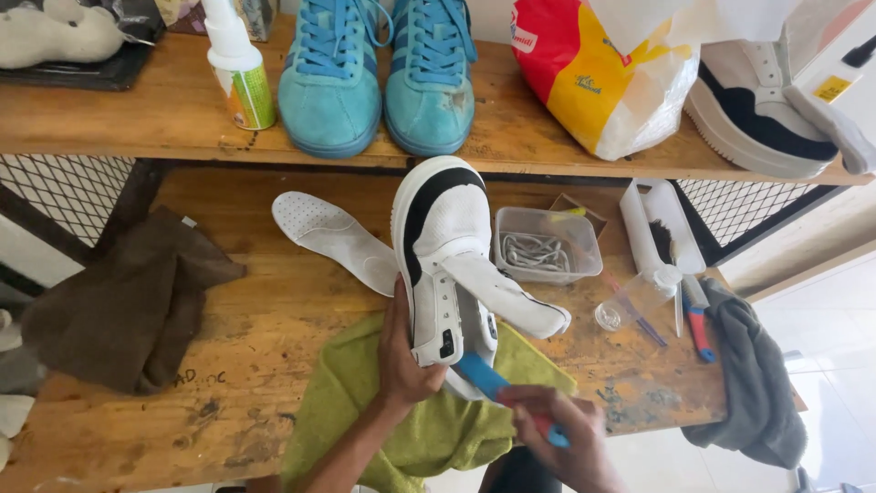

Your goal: A person cleans a white and black sneaker by brushing it with a small brush and wiping it with a cloth on a wooden workbench.

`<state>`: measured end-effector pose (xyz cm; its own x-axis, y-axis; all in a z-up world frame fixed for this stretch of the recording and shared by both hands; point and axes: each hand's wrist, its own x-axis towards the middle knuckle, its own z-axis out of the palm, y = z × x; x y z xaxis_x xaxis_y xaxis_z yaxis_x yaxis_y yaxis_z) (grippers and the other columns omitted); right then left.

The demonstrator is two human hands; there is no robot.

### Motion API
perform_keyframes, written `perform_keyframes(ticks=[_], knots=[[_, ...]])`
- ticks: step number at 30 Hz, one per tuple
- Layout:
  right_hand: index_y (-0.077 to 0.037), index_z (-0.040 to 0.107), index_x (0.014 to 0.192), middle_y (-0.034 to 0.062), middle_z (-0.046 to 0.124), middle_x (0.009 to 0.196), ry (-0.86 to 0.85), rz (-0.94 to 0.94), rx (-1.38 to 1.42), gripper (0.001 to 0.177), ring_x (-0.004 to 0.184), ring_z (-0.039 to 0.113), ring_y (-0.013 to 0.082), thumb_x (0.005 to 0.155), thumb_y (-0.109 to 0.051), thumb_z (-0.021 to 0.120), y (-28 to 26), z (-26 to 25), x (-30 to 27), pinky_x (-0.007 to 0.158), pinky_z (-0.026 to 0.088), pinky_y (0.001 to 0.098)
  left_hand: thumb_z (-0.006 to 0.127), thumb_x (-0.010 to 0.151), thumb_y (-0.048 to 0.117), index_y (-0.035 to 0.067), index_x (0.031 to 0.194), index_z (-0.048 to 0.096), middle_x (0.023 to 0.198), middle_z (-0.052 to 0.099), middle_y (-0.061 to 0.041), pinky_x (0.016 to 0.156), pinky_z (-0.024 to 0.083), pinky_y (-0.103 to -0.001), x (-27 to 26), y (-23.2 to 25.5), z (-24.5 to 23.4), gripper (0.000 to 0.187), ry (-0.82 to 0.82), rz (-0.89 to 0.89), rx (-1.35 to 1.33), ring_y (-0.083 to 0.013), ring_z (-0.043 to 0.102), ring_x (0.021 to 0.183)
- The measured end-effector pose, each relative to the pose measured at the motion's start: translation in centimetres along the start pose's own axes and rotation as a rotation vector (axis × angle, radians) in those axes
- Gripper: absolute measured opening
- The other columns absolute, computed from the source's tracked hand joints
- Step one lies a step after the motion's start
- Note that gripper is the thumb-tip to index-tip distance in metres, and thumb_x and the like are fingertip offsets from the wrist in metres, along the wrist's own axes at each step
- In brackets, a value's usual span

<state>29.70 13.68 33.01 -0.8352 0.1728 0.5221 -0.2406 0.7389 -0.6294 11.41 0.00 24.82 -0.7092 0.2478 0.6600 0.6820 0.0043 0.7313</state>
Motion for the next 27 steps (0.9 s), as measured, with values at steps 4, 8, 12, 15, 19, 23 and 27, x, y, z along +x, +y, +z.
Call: perform_keyframes(ticks=[4,8,12,15,19,23,27], knots=[[-0.008,0.073,0.089,0.0018,0.086,0.1,-0.039,0.091,0.062,0.009,0.077,0.088,0.0106,0.09,-0.016,0.069,-2.7,-2.0,0.4,0.063,0.072,0.0202,0.059,0.075,0.042,0.002,0.161,0.023,0.162,0.037,-0.027,0.116,0.041,-0.058,-0.1,-0.1,-0.1,0.102,-0.023,-0.037,-0.009,-0.0461,0.043,0.147],[-0.01,0.07,0.088,-0.0007,0.085,0.095,0.149,0.064,-0.02,0.01,0.051,0.083,0.0033,0.091,-0.018,0.066,-1.6,0.2,-1.0,0.04,0.061,0.0119,0.057,0.078,0.046,0.0,0.159,0.026,0.161,0.038,-0.029,0.117,0.041,-0.057,0.1,-0.4,0.0,0.099,0.012,0.007,-0.012,-0.0473,0.044,0.147],[-0.007,0.063,0.078,0.0029,0.085,0.096,0.167,0.093,0.062,0.014,0.048,0.079,0.0078,0.09,-0.012,0.066,-1.8,-0.9,-2.0,0.042,0.065,0.0177,0.058,0.071,0.036,0.001,0.16,0.026,0.162,0.038,-0.027,0.118,0.04,-0.056,0.4,0.4,0.0,0.1,-0.006,-0.001,-0.031,-0.0461,0.043,0.148],[-0.008,0.064,0.078,0.0023,0.084,0.096,0.264,0.087,0.034,0.014,0.05,0.077,0.0062,0.091,-0.014,0.065,-1.0,1.8,-2.2,0.044,0.061,0.016,0.057,0.07,0.037,0.0,0.159,0.027,0.161,0.04,-0.027,0.118,0.04,-0.055,0.9,0.5,-0.3,0.101,0.001,0.006,-0.036,-0.0456,0.044,0.148],[-0.008,0.075,0.086,0.0053,0.088,0.088,0.21,0.341,0.147,0.01,0.047,0.073,0.0091,0.09,-0.014,0.068,-2.6,-1.6,-1.6,0.042,0.059,0.0187,0.056,0.071,0.038,-0.001,0.159,0.027,0.16,0.039,-0.029,0.118,0.041,-0.057,0.7,0.6,-0.1,0.1,0.0,0.024,-0.033,-0.0464,0.044,0.147],[-0.009,0.061,0.073,0.0057,0.083,0.087,0.468,0.19,0.176,0.024,0.042,0.067,0.0068,0.093,-0.022,0.065,-0.8,2.7,-3.2,0.041,0.056,0.017,0.053,0.062,0.033,-0.001,0.158,0.028,0.16,0.04,-0.029,0.119,0.04,-0.057,0.7,0.3,-0.2,0.105,-0.013,0.014,-0.033,-0.0465,0.043,0.147],[-0.012,0.063,0.075,0.0037,0.085,0.092,0.241,0.211,0.044,0.017,0.052,0.077,0.0052,0.092,-0.018,0.064,-3.5,-0.9,-2.4,0.045,0.064,0.016,0.055,0.073,0.039,-0.002,0.158,0.029,0.158,0.042,-0.029,0.119,0.042,-0.057,0.8,0.8,0.0,0.098,0.016,0.037,-0.051,-0.0459,0.045,0.147]])
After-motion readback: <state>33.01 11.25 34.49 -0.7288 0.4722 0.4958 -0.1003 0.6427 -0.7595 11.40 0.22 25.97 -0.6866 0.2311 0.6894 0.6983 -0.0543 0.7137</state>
